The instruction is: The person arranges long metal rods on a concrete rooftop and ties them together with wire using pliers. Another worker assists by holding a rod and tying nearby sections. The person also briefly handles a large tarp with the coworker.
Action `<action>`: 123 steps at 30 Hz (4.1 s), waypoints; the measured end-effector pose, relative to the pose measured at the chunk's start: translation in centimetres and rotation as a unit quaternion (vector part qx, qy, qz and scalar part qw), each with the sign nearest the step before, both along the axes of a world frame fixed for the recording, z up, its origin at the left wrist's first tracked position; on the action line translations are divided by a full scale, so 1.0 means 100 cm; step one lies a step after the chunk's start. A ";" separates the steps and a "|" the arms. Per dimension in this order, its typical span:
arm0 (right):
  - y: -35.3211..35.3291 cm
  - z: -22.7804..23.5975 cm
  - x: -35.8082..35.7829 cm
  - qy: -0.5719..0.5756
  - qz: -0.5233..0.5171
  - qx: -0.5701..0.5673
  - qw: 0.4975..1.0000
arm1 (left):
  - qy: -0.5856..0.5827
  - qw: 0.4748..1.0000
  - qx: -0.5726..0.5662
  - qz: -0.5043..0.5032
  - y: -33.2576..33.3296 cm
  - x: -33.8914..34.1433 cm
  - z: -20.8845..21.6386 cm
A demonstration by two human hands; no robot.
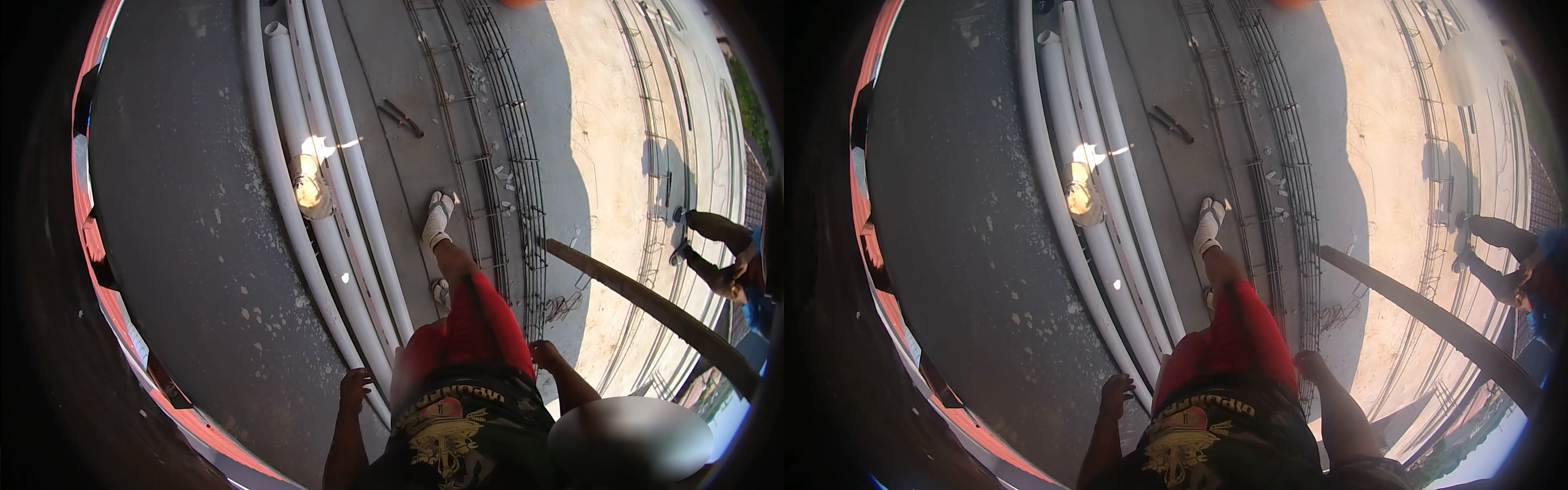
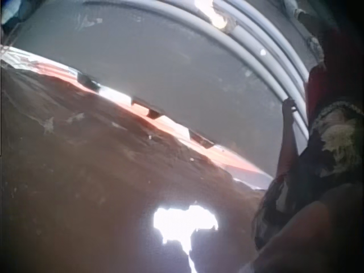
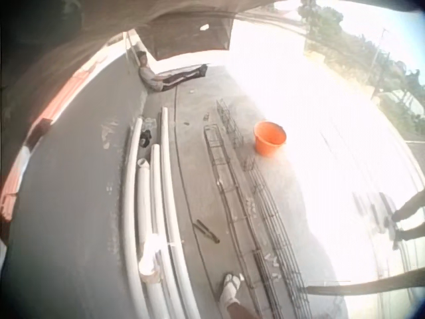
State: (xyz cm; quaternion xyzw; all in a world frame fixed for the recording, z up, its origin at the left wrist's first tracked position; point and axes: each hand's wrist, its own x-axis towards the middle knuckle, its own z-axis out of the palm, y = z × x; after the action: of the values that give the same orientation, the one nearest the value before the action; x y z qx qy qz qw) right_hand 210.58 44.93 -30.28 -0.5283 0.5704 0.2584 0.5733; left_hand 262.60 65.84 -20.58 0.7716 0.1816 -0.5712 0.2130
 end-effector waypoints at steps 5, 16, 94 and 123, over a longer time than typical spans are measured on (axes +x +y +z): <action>-0.148 0.007 0.150 0.007 -0.140 -0.040 0.989 | -0.009 0.995 0.019 -0.099 -0.119 0.065 0.013; -0.209 0.068 0.213 0.005 -0.372 -0.022 0.928 | -0.014 0.931 0.023 -0.363 -0.368 0.144 0.006; -0.118 -0.484 0.135 0.371 -0.057 -0.269 0.887 | -0.029 -0.067 -0.518 -0.852 -0.550 -0.220 -0.607; -0.106 -0.482 0.141 0.220 -0.165 -0.268 0.923 | 0.034 -0.042 -0.430 -0.901 -0.518 -0.246 -0.600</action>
State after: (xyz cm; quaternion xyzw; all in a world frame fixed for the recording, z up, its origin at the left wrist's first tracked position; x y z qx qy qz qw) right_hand 224.71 34.30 -78.51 -0.4903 0.8093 0.1071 0.3051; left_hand 238.03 14.08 -80.61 -0.0205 0.9414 0.2722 0.1982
